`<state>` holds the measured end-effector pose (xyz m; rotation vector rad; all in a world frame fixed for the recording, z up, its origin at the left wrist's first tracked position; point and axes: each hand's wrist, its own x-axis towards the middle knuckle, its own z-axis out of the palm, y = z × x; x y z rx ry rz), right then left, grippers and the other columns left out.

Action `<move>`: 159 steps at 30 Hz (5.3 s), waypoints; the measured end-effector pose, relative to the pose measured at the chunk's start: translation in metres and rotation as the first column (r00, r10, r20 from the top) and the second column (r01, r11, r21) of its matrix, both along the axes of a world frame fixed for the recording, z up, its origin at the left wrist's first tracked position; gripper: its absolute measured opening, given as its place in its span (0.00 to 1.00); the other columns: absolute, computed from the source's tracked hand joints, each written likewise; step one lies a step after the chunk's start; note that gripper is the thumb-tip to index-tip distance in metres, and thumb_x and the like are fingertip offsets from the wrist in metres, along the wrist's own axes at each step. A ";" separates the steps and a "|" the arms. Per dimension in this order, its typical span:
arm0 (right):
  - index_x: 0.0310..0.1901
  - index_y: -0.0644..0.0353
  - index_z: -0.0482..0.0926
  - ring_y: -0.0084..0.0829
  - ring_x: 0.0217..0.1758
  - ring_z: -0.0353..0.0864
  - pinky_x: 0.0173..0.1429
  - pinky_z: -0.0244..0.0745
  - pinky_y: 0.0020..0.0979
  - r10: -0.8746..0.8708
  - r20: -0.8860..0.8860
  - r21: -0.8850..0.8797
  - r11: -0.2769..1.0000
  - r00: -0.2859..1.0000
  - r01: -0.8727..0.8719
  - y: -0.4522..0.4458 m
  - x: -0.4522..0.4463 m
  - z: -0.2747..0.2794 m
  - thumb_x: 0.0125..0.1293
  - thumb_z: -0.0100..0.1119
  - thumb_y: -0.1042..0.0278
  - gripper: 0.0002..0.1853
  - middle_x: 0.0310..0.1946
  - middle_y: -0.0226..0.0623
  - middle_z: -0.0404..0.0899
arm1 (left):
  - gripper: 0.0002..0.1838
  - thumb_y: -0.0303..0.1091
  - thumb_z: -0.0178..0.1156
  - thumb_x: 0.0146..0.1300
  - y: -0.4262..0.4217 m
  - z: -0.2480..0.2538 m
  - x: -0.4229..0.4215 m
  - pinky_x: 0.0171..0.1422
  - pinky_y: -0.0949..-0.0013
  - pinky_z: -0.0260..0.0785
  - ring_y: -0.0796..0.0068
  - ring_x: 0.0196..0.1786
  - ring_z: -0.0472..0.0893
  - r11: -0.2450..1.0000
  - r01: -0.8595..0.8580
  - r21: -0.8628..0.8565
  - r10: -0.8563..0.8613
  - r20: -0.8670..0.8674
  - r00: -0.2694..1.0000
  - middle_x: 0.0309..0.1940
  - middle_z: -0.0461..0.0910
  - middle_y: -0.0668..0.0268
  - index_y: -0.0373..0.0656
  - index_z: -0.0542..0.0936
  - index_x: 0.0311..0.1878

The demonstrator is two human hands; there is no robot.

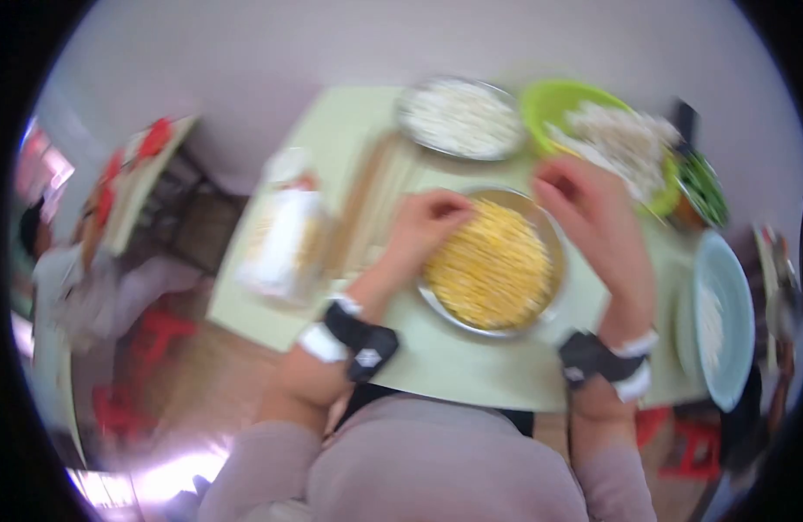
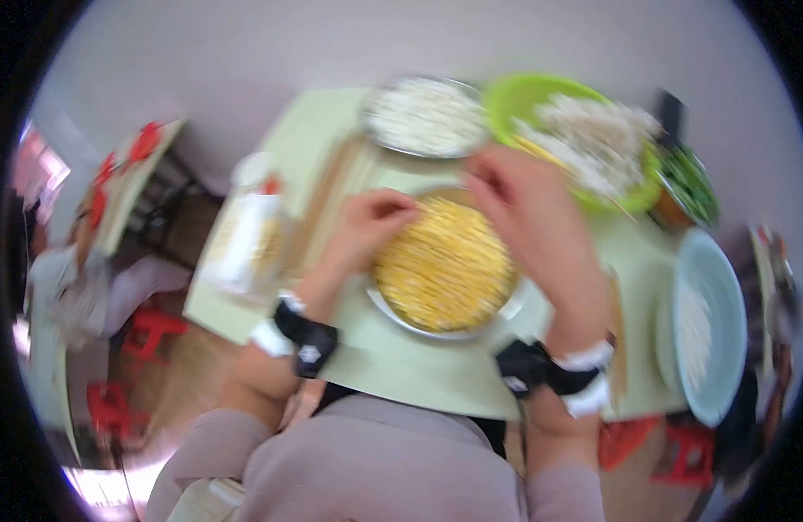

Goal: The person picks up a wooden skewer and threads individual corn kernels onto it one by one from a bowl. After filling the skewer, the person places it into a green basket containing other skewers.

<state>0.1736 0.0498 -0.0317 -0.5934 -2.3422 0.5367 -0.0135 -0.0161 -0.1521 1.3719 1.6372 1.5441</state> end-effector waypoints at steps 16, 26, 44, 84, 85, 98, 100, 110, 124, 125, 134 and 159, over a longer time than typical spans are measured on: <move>0.36 0.64 0.74 0.14 0.28 0.69 0.33 0.65 0.18 -0.104 -0.276 -0.064 0.994 0.956 0.089 -0.015 0.007 0.018 0.66 0.52 0.72 0.05 0.24 0.25 0.71 | 0.09 0.30 0.63 0.55 -0.008 0.004 -0.010 0.42 0.76 0.71 0.81 0.35 0.78 0.997 0.064 0.039 -0.073 0.361 0.930 0.31 0.81 0.66 0.36 0.81 0.38; 0.35 0.65 0.76 0.18 0.25 0.76 0.30 0.70 0.19 0.031 -0.493 0.139 0.989 0.869 0.044 -0.020 -0.001 0.009 0.61 0.59 0.72 0.06 0.24 0.31 0.77 | 0.11 0.27 0.63 0.57 -0.008 0.005 -0.008 0.44 0.77 0.74 0.77 0.38 0.80 0.993 0.096 0.065 -0.114 0.697 0.708 0.35 0.81 0.63 0.35 0.78 0.42; 0.33 0.64 0.75 0.23 0.24 0.78 0.30 0.72 0.22 0.034 -0.480 0.249 0.963 0.877 0.099 -0.023 -0.007 0.020 0.61 0.59 0.70 0.06 0.22 0.34 0.76 | 0.11 0.26 0.60 0.59 -0.009 0.011 -0.011 0.44 0.78 0.74 0.77 0.39 0.80 0.990 0.138 0.033 -0.119 0.716 0.688 0.36 0.80 0.62 0.33 0.77 0.45; 0.30 0.62 0.76 0.36 0.25 0.76 0.29 0.71 0.31 0.231 -0.288 0.502 0.863 0.929 -0.059 -0.023 -0.043 -0.014 0.53 0.63 0.75 0.05 0.25 0.37 0.77 | 0.10 0.26 0.64 0.56 -0.023 0.031 0.001 0.45 0.77 0.71 0.77 0.37 0.80 0.926 -0.167 0.339 -0.105 0.657 0.747 0.34 0.81 0.62 0.33 0.79 0.41; 0.30 0.62 0.76 0.36 0.25 0.76 0.29 0.71 0.31 0.244 -0.278 0.509 0.858 0.929 -0.073 -0.024 -0.044 -0.014 0.53 0.63 0.75 0.05 0.25 0.37 0.77 | 0.10 0.26 0.64 0.56 -0.024 0.032 0.002 0.45 0.77 0.71 0.77 0.37 0.80 0.921 -0.181 0.345 -0.102 0.663 0.742 0.34 0.81 0.62 0.33 0.79 0.41; 0.32 0.64 0.77 0.33 0.27 0.78 0.29 0.72 0.27 0.204 -0.326 0.409 0.911 0.923 -0.057 -0.019 -0.058 -0.040 0.54 0.63 0.78 0.05 0.26 0.37 0.78 | 0.10 0.23 0.62 0.56 -0.031 0.035 0.008 0.47 0.76 0.74 0.76 0.39 0.80 0.902 -0.169 0.398 -0.126 0.616 0.778 0.37 0.81 0.61 0.32 0.79 0.41; 0.33 0.64 0.77 0.33 0.27 0.78 0.29 0.72 0.27 0.200 -0.330 0.385 0.921 0.922 -0.062 -0.018 -0.059 -0.042 0.54 0.63 0.78 0.05 0.26 0.38 0.79 | 0.10 0.23 0.62 0.57 -0.030 0.033 0.007 0.47 0.75 0.74 0.76 0.39 0.80 0.890 -0.164 0.425 -0.127 0.577 0.807 0.37 0.80 0.60 0.32 0.78 0.41; 0.34 0.64 0.77 0.31 0.28 0.79 0.32 0.73 0.26 0.138 -0.337 0.376 0.926 0.931 -0.001 -0.014 -0.056 -0.046 0.56 0.62 0.76 0.05 0.27 0.38 0.79 | 0.09 0.24 0.62 0.57 -0.030 0.032 0.007 0.48 0.75 0.73 0.77 0.40 0.80 0.912 -0.120 0.393 -0.143 0.578 0.803 0.36 0.81 0.61 0.32 0.78 0.41; 0.35 0.64 0.77 0.14 0.24 0.73 0.29 0.65 0.15 -0.156 -0.350 -0.071 0.988 0.924 0.140 -0.006 -0.001 0.014 0.65 0.56 0.68 0.08 0.21 0.28 0.75 | 0.08 0.29 0.58 0.62 -0.013 0.010 0.001 0.49 0.75 0.70 0.78 0.42 0.77 0.982 -0.013 0.190 -0.034 0.239 0.970 0.41 0.79 0.65 0.37 0.79 0.41; 0.34 0.65 0.77 0.14 0.24 0.72 0.29 0.65 0.15 -0.149 -0.333 -0.096 0.988 0.931 0.124 -0.007 -0.005 0.011 0.64 0.57 0.69 0.07 0.21 0.27 0.75 | 0.08 0.28 0.58 0.61 -0.013 0.010 0.002 0.50 0.74 0.69 0.78 0.45 0.76 0.974 -0.028 0.224 -0.001 0.131 0.991 0.44 0.78 0.65 0.37 0.78 0.43; 0.28 0.64 0.75 0.25 0.18 0.76 0.24 0.68 0.24 -0.071 -0.250 0.084 0.992 0.966 0.095 -0.008 -0.024 -0.003 0.60 0.59 0.68 0.08 0.17 0.36 0.77 | 0.12 0.26 0.58 0.60 -0.009 0.004 0.001 0.52 0.74 0.69 0.79 0.48 0.75 0.981 0.005 0.195 -0.018 0.068 0.998 0.47 0.75 0.65 0.38 0.75 0.47; 0.26 0.60 0.72 0.41 0.22 0.75 0.26 0.68 0.35 -0.039 -0.089 0.306 0.950 0.995 0.065 -0.018 -0.034 -0.012 0.58 0.57 0.67 0.08 0.19 0.39 0.74 | 0.08 0.25 0.56 0.61 -0.012 0.006 0.002 0.49 0.77 0.69 0.80 0.42 0.77 0.988 0.026 0.149 -0.033 0.045 0.998 0.39 0.79 0.68 0.37 0.77 0.43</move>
